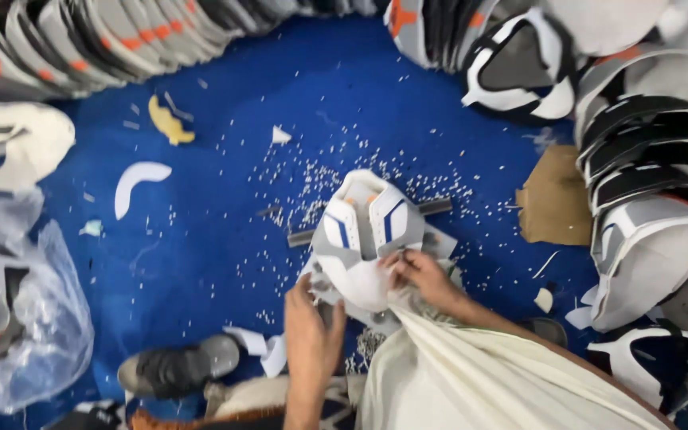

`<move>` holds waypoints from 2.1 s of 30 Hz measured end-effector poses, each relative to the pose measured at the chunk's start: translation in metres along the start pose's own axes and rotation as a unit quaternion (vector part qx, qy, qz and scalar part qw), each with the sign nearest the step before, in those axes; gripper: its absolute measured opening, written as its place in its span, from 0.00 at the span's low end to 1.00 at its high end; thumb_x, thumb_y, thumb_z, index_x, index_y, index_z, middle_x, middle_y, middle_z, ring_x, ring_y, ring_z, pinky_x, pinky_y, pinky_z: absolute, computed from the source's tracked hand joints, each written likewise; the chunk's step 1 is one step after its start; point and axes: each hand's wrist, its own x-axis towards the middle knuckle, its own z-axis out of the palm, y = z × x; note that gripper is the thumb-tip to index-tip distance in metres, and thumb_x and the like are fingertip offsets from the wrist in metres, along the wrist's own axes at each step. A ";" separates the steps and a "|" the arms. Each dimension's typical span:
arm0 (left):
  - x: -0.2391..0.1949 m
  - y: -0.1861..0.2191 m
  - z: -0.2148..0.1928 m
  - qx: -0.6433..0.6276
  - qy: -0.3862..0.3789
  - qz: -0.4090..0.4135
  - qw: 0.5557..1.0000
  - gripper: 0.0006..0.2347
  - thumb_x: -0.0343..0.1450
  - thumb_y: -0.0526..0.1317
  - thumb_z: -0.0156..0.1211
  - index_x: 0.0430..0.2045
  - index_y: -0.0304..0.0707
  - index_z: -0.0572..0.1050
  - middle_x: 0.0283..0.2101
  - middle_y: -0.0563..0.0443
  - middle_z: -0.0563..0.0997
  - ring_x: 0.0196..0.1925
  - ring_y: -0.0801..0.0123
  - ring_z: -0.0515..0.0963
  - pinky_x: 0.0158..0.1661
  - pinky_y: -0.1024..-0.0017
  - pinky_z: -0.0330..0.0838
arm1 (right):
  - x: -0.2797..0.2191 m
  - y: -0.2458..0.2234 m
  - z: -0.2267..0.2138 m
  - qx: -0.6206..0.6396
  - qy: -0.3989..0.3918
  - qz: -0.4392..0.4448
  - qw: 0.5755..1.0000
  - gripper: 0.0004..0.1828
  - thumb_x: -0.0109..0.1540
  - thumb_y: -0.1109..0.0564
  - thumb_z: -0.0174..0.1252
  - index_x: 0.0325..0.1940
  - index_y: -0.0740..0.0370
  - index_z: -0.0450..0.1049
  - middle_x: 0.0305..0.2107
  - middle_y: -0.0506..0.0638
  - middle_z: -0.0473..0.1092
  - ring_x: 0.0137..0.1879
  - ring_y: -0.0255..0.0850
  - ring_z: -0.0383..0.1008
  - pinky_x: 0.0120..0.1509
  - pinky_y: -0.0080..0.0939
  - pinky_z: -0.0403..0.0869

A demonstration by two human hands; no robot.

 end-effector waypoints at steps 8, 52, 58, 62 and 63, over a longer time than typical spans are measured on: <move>0.111 -0.086 0.064 0.413 -0.039 -0.055 0.908 0.20 0.68 0.54 0.66 0.37 0.33 0.76 0.50 0.36 0.73 0.55 0.43 0.70 0.52 0.46 0.63 | 0.043 -0.064 -0.078 -0.286 0.318 -0.165 0.889 0.17 0.59 0.70 0.50 0.47 0.62 0.80 0.43 0.44 0.79 0.49 0.33 0.78 0.56 0.32 0.72; 0.009 0.024 -0.012 0.147 0.118 0.206 0.960 0.14 0.65 0.30 0.57 0.44 0.41 0.80 0.54 0.47 0.80 0.62 0.47 0.75 0.62 0.48 0.63 | -0.016 -0.194 0.075 -0.298 -0.069 -0.111 0.946 0.22 0.63 0.50 0.61 0.58 0.64 0.76 0.56 0.50 0.74 0.62 0.38 0.74 0.59 0.37 0.73; 0.049 0.030 -0.013 0.042 0.069 0.086 0.993 0.07 0.69 0.33 0.63 0.39 0.33 0.79 0.42 0.42 0.83 0.42 0.47 0.84 0.42 0.64 0.77 | -0.018 -0.197 0.090 -0.459 -0.118 -0.143 0.869 0.42 0.49 0.47 0.75 0.64 0.64 0.70 0.58 0.55 0.72 0.62 0.44 0.72 0.57 0.46 0.74; 0.106 0.065 -0.012 0.034 0.108 0.195 0.974 0.08 0.70 0.30 0.65 0.42 0.32 0.78 0.44 0.39 0.82 0.44 0.50 0.84 0.45 0.65 0.78 | 0.015 -0.222 0.094 -0.522 0.078 -0.137 0.838 0.22 0.57 0.56 0.69 0.56 0.60 0.77 0.46 0.53 0.80 0.52 0.44 0.83 0.59 0.43 0.78; 0.116 0.070 -0.012 0.034 0.105 0.193 0.975 0.08 0.70 0.30 0.65 0.42 0.32 0.78 0.44 0.39 0.82 0.44 0.50 0.84 0.45 0.65 0.78 | 0.023 -0.234 0.097 -0.520 0.080 -0.134 0.840 0.22 0.57 0.56 0.69 0.56 0.60 0.77 0.46 0.53 0.80 0.52 0.44 0.83 0.59 0.43 0.78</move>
